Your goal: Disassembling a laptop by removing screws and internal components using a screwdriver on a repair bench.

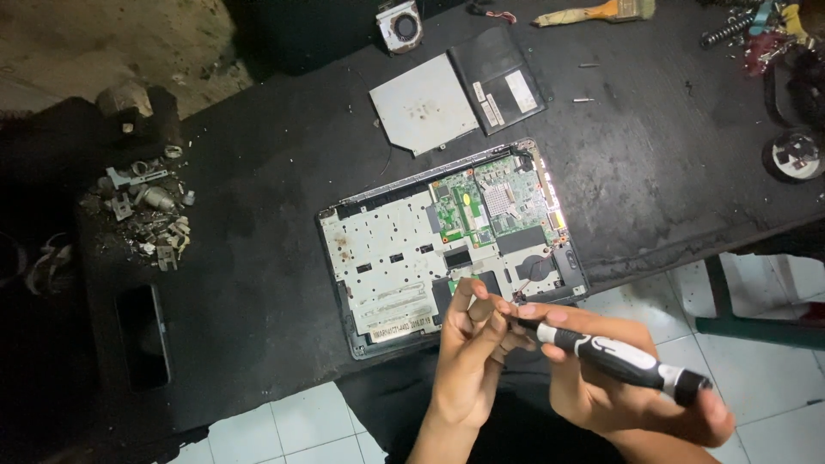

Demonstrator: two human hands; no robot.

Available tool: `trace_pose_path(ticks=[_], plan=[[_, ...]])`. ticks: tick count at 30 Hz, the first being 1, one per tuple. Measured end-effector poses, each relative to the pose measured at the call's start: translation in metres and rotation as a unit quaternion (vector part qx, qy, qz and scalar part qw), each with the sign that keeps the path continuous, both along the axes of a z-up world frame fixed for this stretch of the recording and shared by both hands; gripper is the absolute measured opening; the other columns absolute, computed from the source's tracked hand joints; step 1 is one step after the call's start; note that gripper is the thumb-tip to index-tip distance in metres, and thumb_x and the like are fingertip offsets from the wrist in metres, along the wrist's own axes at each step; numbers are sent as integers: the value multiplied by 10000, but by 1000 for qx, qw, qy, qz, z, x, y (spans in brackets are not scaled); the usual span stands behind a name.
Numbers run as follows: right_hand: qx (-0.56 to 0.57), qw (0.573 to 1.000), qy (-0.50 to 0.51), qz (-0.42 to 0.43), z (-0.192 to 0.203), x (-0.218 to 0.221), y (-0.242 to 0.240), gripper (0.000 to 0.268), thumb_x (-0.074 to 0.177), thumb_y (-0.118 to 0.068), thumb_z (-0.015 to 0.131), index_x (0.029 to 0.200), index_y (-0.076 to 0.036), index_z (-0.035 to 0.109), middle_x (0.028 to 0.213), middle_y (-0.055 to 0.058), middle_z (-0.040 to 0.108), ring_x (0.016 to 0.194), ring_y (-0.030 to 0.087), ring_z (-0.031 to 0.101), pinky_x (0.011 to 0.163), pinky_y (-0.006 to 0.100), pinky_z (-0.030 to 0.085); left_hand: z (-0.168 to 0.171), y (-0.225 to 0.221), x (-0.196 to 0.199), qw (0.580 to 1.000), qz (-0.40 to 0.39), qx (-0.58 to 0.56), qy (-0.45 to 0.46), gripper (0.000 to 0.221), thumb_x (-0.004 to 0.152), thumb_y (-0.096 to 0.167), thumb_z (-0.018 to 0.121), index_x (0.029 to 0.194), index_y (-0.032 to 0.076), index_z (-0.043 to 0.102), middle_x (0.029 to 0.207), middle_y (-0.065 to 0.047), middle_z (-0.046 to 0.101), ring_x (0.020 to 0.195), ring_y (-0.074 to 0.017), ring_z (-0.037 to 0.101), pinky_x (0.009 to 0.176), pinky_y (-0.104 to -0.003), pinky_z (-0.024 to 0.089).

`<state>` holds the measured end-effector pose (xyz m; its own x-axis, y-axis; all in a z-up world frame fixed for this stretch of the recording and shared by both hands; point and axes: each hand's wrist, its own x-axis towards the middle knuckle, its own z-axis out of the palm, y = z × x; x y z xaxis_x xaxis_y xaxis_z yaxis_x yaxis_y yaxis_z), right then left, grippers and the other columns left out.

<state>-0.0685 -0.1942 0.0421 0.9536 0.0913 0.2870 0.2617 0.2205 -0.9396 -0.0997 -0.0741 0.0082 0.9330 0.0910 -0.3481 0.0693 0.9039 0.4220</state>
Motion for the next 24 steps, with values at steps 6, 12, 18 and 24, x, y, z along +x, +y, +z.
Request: trace_pose_path(ticks=[6, 12, 18, 24], plan=[[-11, 999, -30, -13, -5, 2, 2, 202, 968, -129, 668, 1124, -7, 628, 1095, 237, 741, 1002, 324, 810, 947, 426, 721, 7, 0, 4, 1000, 16, 20, -4, 276, 963, 44, 720, 1109, 97, 492, 954, -81, 718, 750, -241, 708, 716, -398, 641], [-92, 994, -44, -48, -9, 0, -5, 324, 875, -217, 745, 1062, -14, 577, 951, 212, 738, 880, 370, 828, 836, 455, 750, 2, -5, 4, 999, 35, 35, -22, 323, 942, 79, 756, 1130, 93, 495, 966, -110, 723, 922, -236, 695, 767, -413, 647], [-396, 785, -346, -328, -38, 16, -6, 806, 896, 500, 483, 1240, -168, 191, 1742, -17, -4, 1622, 383, 115, 1336, 816, 215, 8, -3, 15, 994, 40, 105, 17, 294, 927, 80, 756, 1104, 100, 523, 948, -109, 716, 898, -250, 701, 791, -407, 620], [-298, 874, -248, -292, 7, 66, 0, 817, 952, -50, 779, 1491, -136, 171, 885, 102, 653, 1210, 347, 538, 1303, 568, 213, 21, 23, 30, 957, 13, 287, -43, 382, 892, 169, 788, 1191, 42, 586, 1163, -141, 681, 1037, -239, 666, 868, -363, 614]])
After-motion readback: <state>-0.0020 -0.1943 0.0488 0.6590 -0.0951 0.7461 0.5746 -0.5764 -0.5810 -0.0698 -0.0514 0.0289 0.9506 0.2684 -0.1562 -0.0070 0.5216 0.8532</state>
